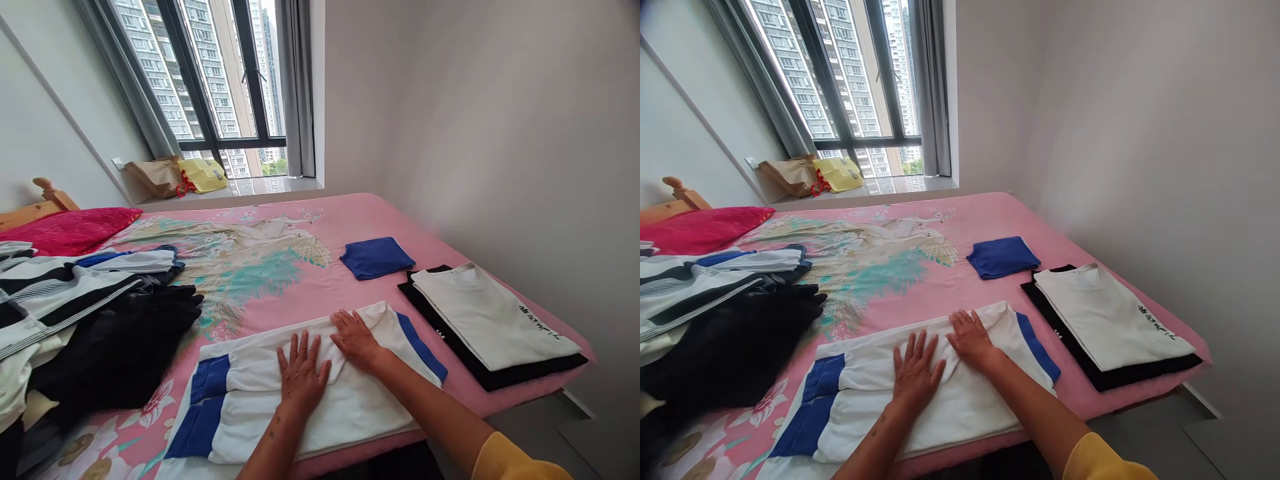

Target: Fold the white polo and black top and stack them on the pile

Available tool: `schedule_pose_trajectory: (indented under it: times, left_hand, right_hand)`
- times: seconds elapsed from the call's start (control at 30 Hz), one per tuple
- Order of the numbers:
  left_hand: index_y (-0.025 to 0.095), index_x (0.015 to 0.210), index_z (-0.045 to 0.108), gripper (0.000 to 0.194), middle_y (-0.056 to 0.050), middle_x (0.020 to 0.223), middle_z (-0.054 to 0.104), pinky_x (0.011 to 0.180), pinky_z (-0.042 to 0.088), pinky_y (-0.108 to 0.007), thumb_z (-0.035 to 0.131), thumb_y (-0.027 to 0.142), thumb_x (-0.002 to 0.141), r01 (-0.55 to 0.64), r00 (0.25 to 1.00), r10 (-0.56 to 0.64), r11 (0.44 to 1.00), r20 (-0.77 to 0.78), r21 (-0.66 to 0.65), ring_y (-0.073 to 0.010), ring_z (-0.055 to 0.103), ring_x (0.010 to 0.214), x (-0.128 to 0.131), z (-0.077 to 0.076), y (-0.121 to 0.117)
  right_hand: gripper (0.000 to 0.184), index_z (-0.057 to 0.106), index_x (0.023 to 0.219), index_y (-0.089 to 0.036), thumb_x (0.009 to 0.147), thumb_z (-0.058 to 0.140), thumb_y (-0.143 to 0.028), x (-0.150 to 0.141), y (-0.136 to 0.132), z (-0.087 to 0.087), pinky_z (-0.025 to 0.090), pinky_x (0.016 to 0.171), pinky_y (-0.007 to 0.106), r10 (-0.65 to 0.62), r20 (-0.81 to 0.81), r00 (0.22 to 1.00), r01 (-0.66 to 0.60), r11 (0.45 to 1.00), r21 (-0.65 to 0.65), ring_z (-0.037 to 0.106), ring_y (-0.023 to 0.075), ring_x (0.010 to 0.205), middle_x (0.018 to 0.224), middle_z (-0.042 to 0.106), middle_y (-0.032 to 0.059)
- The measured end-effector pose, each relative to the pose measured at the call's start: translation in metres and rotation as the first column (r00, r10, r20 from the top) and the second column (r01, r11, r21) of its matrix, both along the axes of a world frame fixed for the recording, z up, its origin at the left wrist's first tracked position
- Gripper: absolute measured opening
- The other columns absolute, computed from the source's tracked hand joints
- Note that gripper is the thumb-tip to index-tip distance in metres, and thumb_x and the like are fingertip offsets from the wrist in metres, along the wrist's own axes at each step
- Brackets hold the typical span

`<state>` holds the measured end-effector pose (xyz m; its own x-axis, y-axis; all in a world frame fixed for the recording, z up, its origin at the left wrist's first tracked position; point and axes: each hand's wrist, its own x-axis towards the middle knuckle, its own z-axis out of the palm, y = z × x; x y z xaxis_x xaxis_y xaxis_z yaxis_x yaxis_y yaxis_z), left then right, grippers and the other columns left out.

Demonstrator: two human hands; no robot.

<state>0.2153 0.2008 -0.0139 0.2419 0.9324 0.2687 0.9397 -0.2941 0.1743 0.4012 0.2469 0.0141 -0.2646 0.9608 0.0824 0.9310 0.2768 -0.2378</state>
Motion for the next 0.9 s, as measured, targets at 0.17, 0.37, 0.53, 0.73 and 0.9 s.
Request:
schedule_pose_trajectory:
  times: [0.17, 0.37, 0.53, 0.73, 0.9]
  left_hand:
    - [0.033, 0.138, 0.038, 0.054, -0.002, 0.150, 0.028, 0.109, 0.003, -0.060, 0.040, 0.049, 0.086, -0.005, 1.000, 0.005, 0.999, 0.000, -0.042, -0.0296, 0.017, 0.139, 0.000, 0.001, -0.002]
    - [0.026, 0.134, 0.045, 0.051, -0.006, 0.147, 0.036, 0.109, 0.008, -0.061, 0.042, 0.045, 0.086, 0.052, 0.999, -0.051, 0.984, 0.014, -0.168, -0.0279, 0.024, 0.138, 0.005, 0.023, 0.016]
    - [0.025, 0.135, 0.041, 0.049, -0.006, 0.144, 0.040, 0.111, 0.008, -0.058, 0.034, 0.043, 0.090, 0.178, 0.984, -0.179, 0.953, 0.021, -0.243, -0.0227, 0.032, 0.135, 0.007, 0.035, 0.044]
    - [0.020, 0.139, 0.037, 0.065, -0.010, 0.147, 0.034, 0.111, 0.006, -0.056, 0.044, 0.052, 0.083, 0.102, 0.993, -0.112, 0.969, -0.032, -0.226, -0.0255, 0.029, 0.135, 0.000, 0.024, 0.048]
    - [0.022, 0.141, 0.033, 0.065, -0.007, 0.150, 0.028, 0.112, 0.001, -0.053, 0.040, 0.052, 0.084, 0.174, 0.979, -0.191, 0.964, -0.068, -0.200, -0.0237, 0.023, 0.138, -0.008, 0.018, 0.048]
  right_hand:
    - [0.065, 0.027, 0.143, -0.010, 0.091, 0.024, -0.050, -0.002, -0.006, -0.003, 0.001, 0.112, 0.050, -0.153, 0.026, 0.988, 0.155, 0.981, -0.115, 0.015, 0.0240, 0.140, 0.150, 0.023, 0.0120]
    - [0.060, 0.032, 0.142, -0.016, 0.092, 0.024, -0.049, 0.003, -0.010, 0.004, 0.006, 0.113, 0.044, 0.073, -0.032, 0.997, -0.076, 0.993, -0.091, 0.019, 0.0202, 0.139, 0.148, 0.031, 0.0084]
    - [0.052, 0.037, 0.138, -0.018, 0.093, 0.028, -0.043, 0.003, -0.009, 0.007, 0.009, 0.113, 0.045, 0.111, -0.084, 0.990, -0.116, 0.992, -0.058, 0.025, 0.0193, 0.136, 0.145, 0.037, 0.0080]
    - [0.050, 0.043, 0.132, -0.020, 0.084, 0.045, -0.035, -0.005, -0.003, 0.009, 0.008, 0.112, 0.048, 0.045, -0.084, 0.995, -0.046, 0.999, -0.003, 0.035, 0.0218, 0.128, 0.135, 0.047, 0.0092]
    - [0.052, 0.038, 0.137, -0.020, 0.086, 0.038, -0.029, -0.009, -0.002, 0.003, 0.008, 0.113, 0.045, 0.135, -0.095, 0.986, -0.142, 0.987, -0.075, 0.028, 0.0189, 0.134, 0.143, 0.039, 0.0060]
